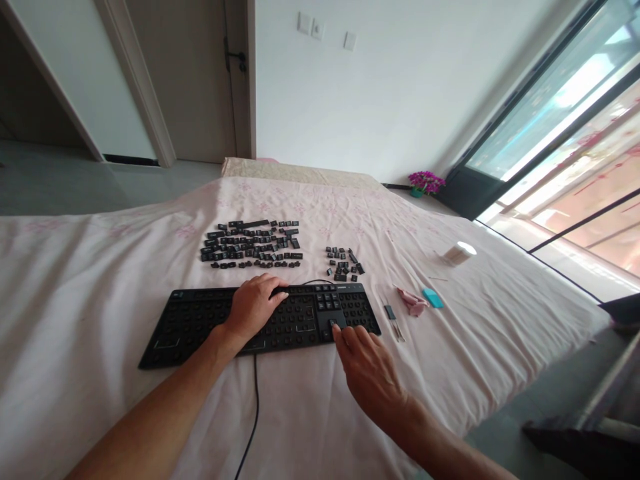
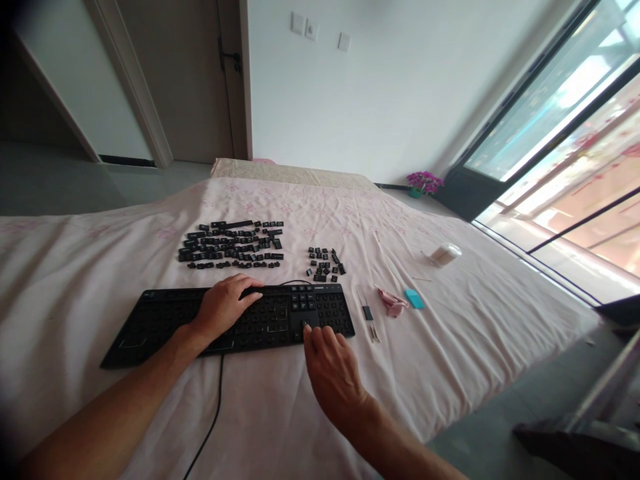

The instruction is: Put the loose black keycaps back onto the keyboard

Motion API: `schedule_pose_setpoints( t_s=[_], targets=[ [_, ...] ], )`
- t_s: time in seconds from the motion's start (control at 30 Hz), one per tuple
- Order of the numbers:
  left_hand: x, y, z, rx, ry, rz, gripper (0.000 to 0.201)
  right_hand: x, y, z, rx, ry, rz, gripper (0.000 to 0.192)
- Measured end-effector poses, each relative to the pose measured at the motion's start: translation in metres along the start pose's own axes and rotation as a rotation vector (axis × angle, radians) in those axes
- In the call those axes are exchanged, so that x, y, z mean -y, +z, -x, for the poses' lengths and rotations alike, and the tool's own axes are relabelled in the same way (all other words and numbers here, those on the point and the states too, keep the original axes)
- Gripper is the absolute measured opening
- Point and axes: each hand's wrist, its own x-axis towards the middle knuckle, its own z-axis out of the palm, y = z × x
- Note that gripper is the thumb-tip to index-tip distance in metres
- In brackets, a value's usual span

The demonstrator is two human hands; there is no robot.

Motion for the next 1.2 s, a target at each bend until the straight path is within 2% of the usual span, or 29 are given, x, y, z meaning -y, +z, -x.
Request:
schedule_pose_setpoints(
  t_s=[0.17,0.27,0.4,0.5,0.57,0.63,0.77,0.93,1.2],
  targets=[
    [0.0,0.001,0.001,0.002,0.002,-0.012,0.018,0.011,-0.001,0.005,0.04,-0.014,0.042,0.051],
    [0.0,0.001,0.001,0.004,0.002,-0.001,0.018,0.005,-0.002,0.001,0.08,-0.02,-0.019,0.05],
    [0.0,0.001,0.0,0.015,-0.012,0.026,0.017,-0.032,-0.016,-0.025,0.114,0.023,-0.264,0.028],
    [0.0,0.001,-0.001,0.02,-0.018,0.046,0.017,-0.066,-0.022,-0.059,0.024,0.153,-0.414,0.027],
    [-0.001,0.001,-0.001,0.022,-0.02,0.058,0.016,-0.083,-0.016,-0.085,-0.024,0.194,-0.449,0.026],
    [-0.001,0.0,-0.001,0.025,-0.025,0.067,0.016,-0.093,-0.003,-0.108,-0.016,0.183,-0.438,0.025],
    [-0.003,-0.002,-0.002,0.035,-0.029,0.073,0.017,-0.095,0.025,-0.138,0.062,0.146,-0.317,0.022],
    [-0.003,-0.002,-0.002,0.042,-0.037,0.063,0.017,-0.093,0.044,-0.154,0.146,0.138,-0.217,0.02],
    [-0.003,-0.002,-0.002,0.033,-0.037,0.066,0.017,-0.09,0.055,-0.169,0.232,0.163,-0.178,0.018]
  ],
)
